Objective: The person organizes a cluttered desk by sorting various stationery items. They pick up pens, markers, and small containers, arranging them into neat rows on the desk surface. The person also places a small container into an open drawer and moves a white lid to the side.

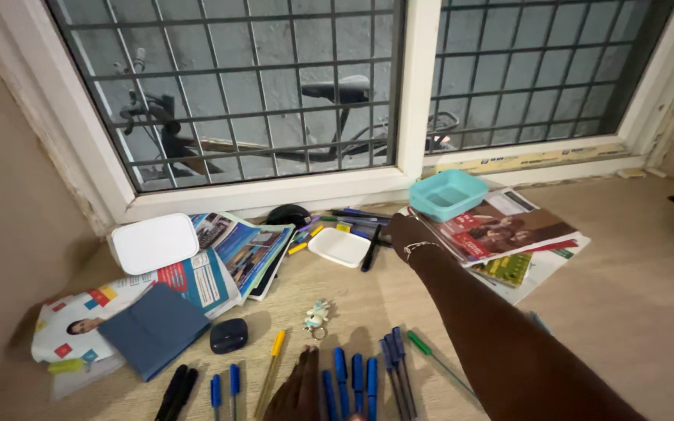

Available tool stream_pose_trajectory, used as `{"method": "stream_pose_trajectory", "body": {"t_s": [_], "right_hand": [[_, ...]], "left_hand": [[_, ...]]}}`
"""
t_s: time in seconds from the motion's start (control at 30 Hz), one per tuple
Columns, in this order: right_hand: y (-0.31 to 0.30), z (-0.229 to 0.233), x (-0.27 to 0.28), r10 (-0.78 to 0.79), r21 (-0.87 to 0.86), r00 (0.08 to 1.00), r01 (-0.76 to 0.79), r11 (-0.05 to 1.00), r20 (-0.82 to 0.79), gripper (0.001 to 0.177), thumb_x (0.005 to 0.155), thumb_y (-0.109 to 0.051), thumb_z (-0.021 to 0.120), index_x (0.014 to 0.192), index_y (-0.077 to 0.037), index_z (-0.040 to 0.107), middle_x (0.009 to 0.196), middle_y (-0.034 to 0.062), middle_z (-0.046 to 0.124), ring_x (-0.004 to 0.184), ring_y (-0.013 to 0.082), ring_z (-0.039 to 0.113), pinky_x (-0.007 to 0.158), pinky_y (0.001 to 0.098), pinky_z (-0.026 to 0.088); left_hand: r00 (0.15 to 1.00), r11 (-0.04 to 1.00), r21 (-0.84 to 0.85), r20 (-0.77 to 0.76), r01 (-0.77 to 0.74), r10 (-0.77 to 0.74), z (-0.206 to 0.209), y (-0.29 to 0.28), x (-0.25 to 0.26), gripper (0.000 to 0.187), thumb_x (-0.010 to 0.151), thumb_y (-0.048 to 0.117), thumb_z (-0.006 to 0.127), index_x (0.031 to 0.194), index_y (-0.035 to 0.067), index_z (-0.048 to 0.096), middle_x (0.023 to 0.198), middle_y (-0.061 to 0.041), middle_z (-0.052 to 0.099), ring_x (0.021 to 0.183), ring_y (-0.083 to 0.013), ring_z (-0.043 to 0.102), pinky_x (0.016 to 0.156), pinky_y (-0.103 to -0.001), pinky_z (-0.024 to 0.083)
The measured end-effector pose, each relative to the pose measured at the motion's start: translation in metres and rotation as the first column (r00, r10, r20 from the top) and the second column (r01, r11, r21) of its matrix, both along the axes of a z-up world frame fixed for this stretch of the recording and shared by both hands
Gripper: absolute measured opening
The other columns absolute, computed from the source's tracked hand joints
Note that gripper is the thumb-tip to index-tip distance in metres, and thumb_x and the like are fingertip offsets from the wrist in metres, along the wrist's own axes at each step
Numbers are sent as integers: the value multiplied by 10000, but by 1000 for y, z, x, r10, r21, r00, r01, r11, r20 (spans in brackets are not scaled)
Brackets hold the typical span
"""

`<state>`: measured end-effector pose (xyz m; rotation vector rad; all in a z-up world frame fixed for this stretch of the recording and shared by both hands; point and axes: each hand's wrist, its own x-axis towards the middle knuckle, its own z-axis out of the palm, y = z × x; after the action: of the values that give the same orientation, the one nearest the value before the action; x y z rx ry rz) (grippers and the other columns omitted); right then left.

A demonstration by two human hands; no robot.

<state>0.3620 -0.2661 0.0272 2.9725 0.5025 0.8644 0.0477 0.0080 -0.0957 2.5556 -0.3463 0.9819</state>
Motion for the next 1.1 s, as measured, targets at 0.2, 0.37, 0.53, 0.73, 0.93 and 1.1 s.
{"method": "stream_pose_trajectory", "body": {"t_s": [0.2, 0.37, 0.53, 0.73, 0.93, 1.1], "right_hand": [[1, 20, -7, -25, -102, 962, -3, 995, -271, 243, 997, -252, 556, 1144, -138, 714, 1082, 178, 714, 1072, 346, 695, 991, 486, 505], [-20, 16, -11, 203, -162, 972, -220, 962, -117, 315, 899, -97, 652, 1079, -303, 809, 1102, 108, 707, 1146, 293, 655, 1081, 432, 480], [-38, 15, -22, 200, 113, 979, -195, 974, -35, 225, 856, -140, 703, 1062, -183, 782, 1065, 145, 706, 1088, 343, 635, 984, 443, 505], [-79, 23, -29, 216, 747, 960, -13, 665, -176, 244, 943, -161, 665, 1170, -138, 752, 962, 86, 741, 835, 224, 662, 744, 355, 538], [-101, 14, -56, 594, 997, 801, 40, 66, -71, 313, 971, -114, 689, 1271, -25, 702, 890, 26, 637, 772, 121, 558, 656, 278, 458], [-104, 17, -116, 614, 945, 786, -252, 210, 73, 309, 924, -49, 683, 1221, 38, 688, 1014, 58, 673, 863, 122, 617, 742, 257, 523]], "left_hand": [[999, 1000, 5, -41, -3, 3, 3, 0, -6, 1104, 759, 848, 594, 1461, 3, 484, 1410, -267, 598, 1253, -367, 613, 1020, -461, 496], [987, 989, -11, -66, 149, -150, 13, 10, -10, 1133, 770, 786, 671, 1448, -83, 406, 1386, -356, 530, 1291, -472, 542, 1062, -488, 453], [981, 990, -66, -145, 122, -130, 13, 9, -9, 1178, 724, 741, 731, 1499, -68, 369, 1460, -358, 485, 1326, -462, 499, 1100, -496, 404], [981, 994, -41, -163, 98, -104, 20, 8, -13, 1163, 722, 735, 732, 1509, -34, 353, 1469, -344, 489, 1332, -461, 498, 1098, -510, 392], [909, 996, -43, -407, 76, -87, 66, 3, -34, 1176, 719, 703, 716, 1570, 16, 285, 1494, -318, 468, 1302, -473, 515, 1093, -483, 438], [884, 991, -120, -456, 52, -102, 124, -14, -75, 1090, 790, 633, 658, 1590, 8, 263, 1449, -307, 490, 1285, -472, 533, 1076, -496, 447]]}}
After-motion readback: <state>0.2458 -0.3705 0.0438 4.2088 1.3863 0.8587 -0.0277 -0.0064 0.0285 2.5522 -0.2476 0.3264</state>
